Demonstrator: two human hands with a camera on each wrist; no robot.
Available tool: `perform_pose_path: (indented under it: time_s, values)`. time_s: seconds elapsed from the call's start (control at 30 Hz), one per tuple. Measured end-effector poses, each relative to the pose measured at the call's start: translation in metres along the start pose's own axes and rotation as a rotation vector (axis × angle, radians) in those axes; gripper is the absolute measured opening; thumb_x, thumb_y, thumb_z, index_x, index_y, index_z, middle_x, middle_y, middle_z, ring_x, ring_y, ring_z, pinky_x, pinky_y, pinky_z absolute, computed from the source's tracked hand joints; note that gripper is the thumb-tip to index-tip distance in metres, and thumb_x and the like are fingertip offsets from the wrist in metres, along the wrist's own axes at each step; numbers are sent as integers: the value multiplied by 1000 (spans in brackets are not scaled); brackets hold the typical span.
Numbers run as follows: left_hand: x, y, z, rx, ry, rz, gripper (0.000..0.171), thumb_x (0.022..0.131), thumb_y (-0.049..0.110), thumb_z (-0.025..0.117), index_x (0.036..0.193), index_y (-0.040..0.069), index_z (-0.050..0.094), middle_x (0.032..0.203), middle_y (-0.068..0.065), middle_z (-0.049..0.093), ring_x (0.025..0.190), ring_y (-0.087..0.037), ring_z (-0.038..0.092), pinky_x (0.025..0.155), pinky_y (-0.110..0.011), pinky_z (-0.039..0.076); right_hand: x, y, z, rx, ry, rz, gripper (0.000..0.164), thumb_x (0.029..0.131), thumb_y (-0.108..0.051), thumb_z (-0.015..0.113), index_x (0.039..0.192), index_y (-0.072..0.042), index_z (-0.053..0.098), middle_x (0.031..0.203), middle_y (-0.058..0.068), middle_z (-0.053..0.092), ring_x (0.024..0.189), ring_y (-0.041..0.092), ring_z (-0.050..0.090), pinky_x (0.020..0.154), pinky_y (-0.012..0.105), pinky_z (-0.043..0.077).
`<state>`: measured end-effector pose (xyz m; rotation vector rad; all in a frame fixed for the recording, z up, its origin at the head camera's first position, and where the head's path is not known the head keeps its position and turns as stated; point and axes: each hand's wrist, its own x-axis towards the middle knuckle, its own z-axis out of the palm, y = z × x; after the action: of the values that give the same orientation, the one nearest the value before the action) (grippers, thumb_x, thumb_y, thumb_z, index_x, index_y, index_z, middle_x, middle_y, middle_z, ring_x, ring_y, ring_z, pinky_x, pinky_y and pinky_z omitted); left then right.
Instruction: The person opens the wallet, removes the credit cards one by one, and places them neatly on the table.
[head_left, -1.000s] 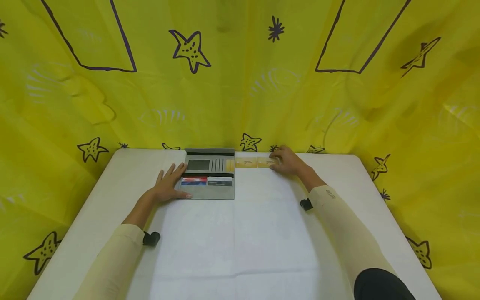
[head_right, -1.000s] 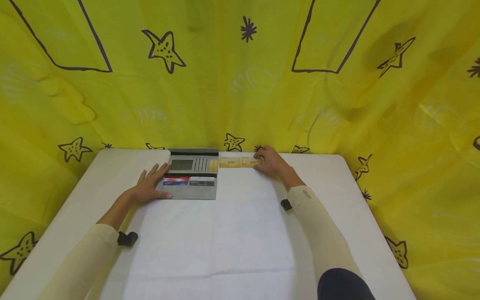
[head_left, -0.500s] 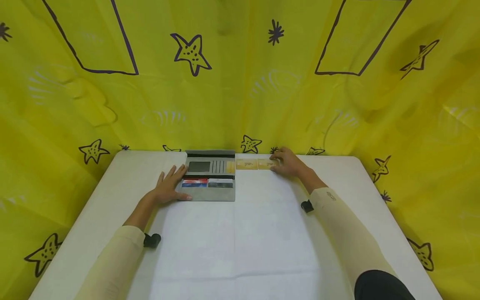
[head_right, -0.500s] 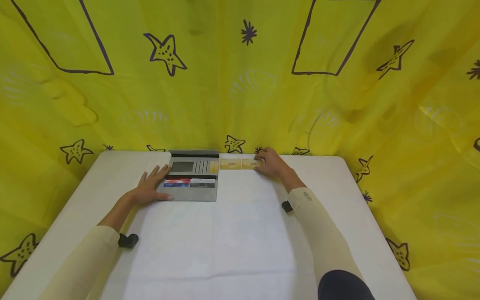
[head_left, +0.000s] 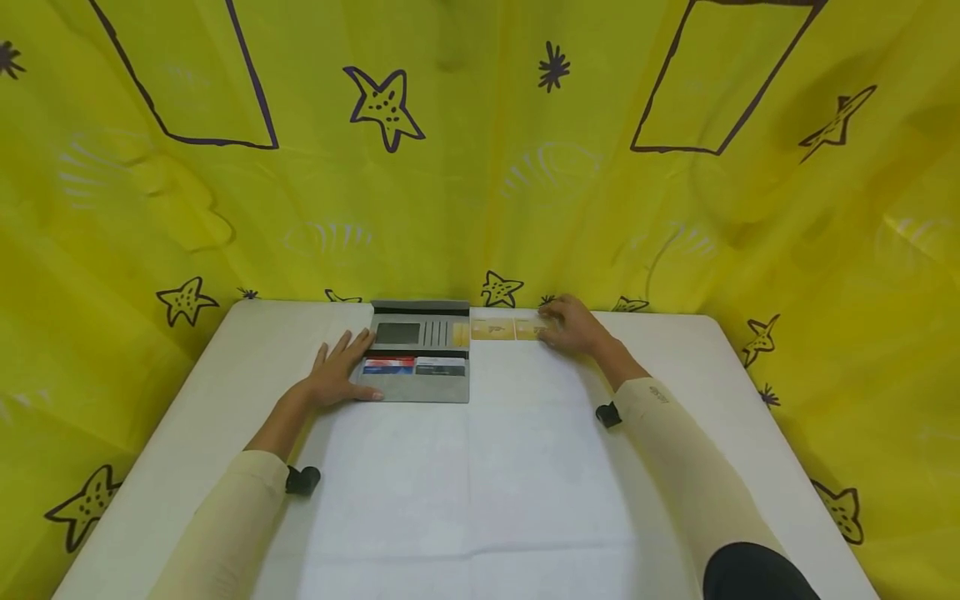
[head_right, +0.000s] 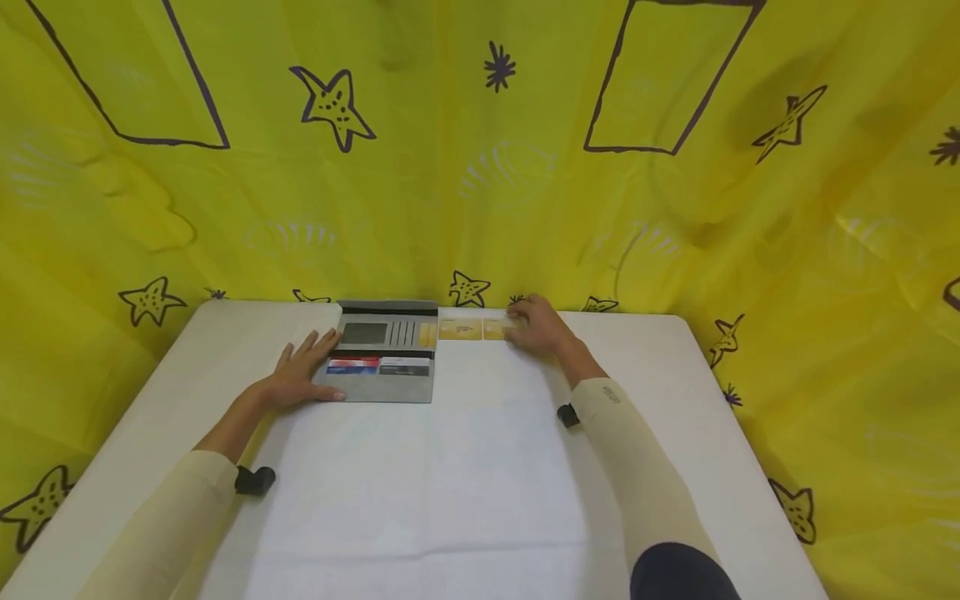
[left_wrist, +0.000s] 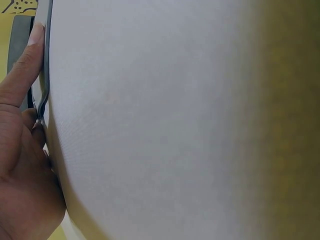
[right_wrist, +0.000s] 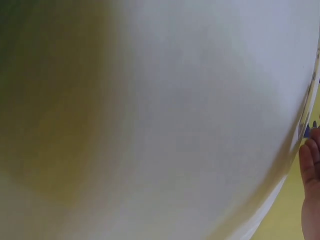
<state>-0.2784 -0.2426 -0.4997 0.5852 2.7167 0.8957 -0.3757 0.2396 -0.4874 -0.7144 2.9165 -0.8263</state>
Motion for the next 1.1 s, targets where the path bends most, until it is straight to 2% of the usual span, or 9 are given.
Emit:
perform_pose_path:
  time_s: [0.1, 0.27, 0.47, 0.7, 0.93, 1.1]
  values:
    - [-1, 0, -2, 4, -6, -14, 117, 84, 46, 86, 166, 0, 17, 173, -24, 8, 158, -47, -7, 119, -67, -16, 4, -4, 3, 19, 40, -15, 44, 90, -19, 81, 127, 3, 70, 125, 23, 57, 115, 39, 53, 103, 55, 44]
    - [0, -3, 0, 11, -4, 2, 118, 84, 49, 85, 167, 1, 17, 173, -24, 7, 158, -47, -8, 119, -67, -17, 8, -17, 6, 32, 69, -56, 43, 89, -21, 84, 123, 3, 72, 126, 21, 60, 120, 40, 52, 106, 55, 42]
    - [1, -8, 0, -2, 5, 26, 121, 83, 56, 83, 167, 2, 16, 174, -23, 6, 158, -46, -10, 118, -66, -19, 16, -33, 18, 22, 60, -98, 43, 88, -21, 86, 121, 3, 73, 118, 20, 62, 110, 36, 56, 98, 51, 47]
    - [2, -2, -1, 14, -18, -22, 116, 85, 43, 87, 167, 0, 16, 173, -24, 7, 158, -47, -8, 119, -67, -16, 21, -54, 35, 9, 32, -46, 46, 90, -27, 85, 127, -2, 72, 121, 16, 63, 112, 33, 56, 100, 49, 48]
    - [3, -3, -1, 6, -16, -17, 118, 84, 46, 86, 167, 1, 16, 174, -23, 7, 158, -46, -8, 119, -66, -17, 24, -75, 45, 67, 28, -27, 47, 92, -26, 83, 130, -1, 71, 118, 15, 64, 111, 31, 57, 98, 46, 50]
    - [2, -4, 0, -13, -3, -8, 119, 83, 48, 86, 167, 1, 17, 173, -23, 7, 158, -46, -8, 119, -66, -18, 30, -87, 52, 72, 25, -55, 48, 92, -26, 84, 131, -1, 70, 120, 14, 65, 113, 30, 59, 98, 43, 51]
